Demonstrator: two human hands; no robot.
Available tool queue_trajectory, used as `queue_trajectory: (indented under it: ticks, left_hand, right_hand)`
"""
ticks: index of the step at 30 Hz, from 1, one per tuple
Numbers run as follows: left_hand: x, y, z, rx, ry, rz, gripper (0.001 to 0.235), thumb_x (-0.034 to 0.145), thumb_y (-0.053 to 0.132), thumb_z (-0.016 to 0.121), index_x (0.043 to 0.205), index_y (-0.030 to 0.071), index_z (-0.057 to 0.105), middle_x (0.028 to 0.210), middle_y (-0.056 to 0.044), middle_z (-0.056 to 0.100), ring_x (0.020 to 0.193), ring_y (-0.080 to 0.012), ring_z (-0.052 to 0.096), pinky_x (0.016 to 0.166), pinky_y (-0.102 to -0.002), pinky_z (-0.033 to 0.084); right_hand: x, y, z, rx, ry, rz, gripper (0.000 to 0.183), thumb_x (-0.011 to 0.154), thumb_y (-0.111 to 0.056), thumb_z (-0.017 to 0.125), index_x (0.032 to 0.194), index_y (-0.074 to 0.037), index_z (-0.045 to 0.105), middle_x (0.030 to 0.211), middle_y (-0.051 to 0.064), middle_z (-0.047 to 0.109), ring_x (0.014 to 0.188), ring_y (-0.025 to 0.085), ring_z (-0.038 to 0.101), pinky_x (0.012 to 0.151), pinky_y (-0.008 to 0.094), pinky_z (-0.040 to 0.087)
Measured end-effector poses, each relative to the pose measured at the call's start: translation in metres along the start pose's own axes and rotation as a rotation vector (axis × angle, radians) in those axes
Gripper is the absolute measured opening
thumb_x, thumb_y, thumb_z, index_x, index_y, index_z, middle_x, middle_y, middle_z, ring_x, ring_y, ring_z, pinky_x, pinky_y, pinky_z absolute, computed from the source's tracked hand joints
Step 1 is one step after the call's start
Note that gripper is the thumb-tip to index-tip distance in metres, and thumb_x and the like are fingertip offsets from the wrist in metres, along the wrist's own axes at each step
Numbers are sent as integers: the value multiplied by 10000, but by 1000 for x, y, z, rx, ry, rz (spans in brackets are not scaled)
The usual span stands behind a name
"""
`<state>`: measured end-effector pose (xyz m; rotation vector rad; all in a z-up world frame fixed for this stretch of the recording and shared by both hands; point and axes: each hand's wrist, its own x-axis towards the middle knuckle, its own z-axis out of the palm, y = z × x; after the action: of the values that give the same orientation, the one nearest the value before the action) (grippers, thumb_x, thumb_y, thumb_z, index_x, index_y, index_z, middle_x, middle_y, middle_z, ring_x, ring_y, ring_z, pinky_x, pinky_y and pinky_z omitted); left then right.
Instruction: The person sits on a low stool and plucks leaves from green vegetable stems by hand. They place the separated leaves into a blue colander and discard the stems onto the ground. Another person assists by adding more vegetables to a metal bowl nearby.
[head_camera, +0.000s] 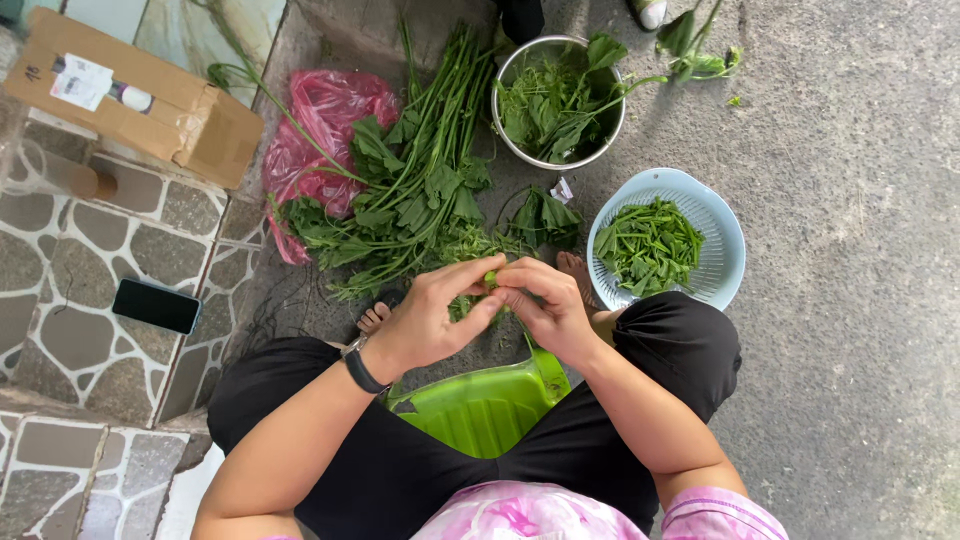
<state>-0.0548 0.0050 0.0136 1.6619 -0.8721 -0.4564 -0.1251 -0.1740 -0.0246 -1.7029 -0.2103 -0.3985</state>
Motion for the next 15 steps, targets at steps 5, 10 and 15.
queue_trajectory:
  ticks: [5, 10, 15]
  left_hand:
    - [-1, -4, 6, 82, 113, 73, 312, 1036, 138, 529, 1289, -4, 642, 1131, -191, 723, 1022, -388, 708, 791, -435, 626]
    - [-2, -10, 9, 214, 179, 149, 263, 1034, 127, 529, 1216, 26, 690, 1112, -143, 747, 993, -335, 728, 800, -401, 617]
    - [2, 3, 7, 249, 227, 214, 200, 1027, 80, 544, 1161, 21, 679, 996, -166, 746, 882, -355, 731, 726, -434, 634]
  right_hand:
    - [5, -23, 7, -46, 42, -19, 20, 887, 9, 731, 904, 10, 742, 786, 127, 703, 665, 283, 672, 681, 377, 562]
    - [7, -28, 11, -58, 63, -7, 42, 876, 14, 741, 917, 9, 746, 809, 133, 715, 685, 303, 688, 679, 396, 569]
    - [7, -30, 11, -28, 68, -17, 35, 865, 16, 748, 899, 15, 746, 823, 150, 728, 686, 303, 699, 681, 396, 570]
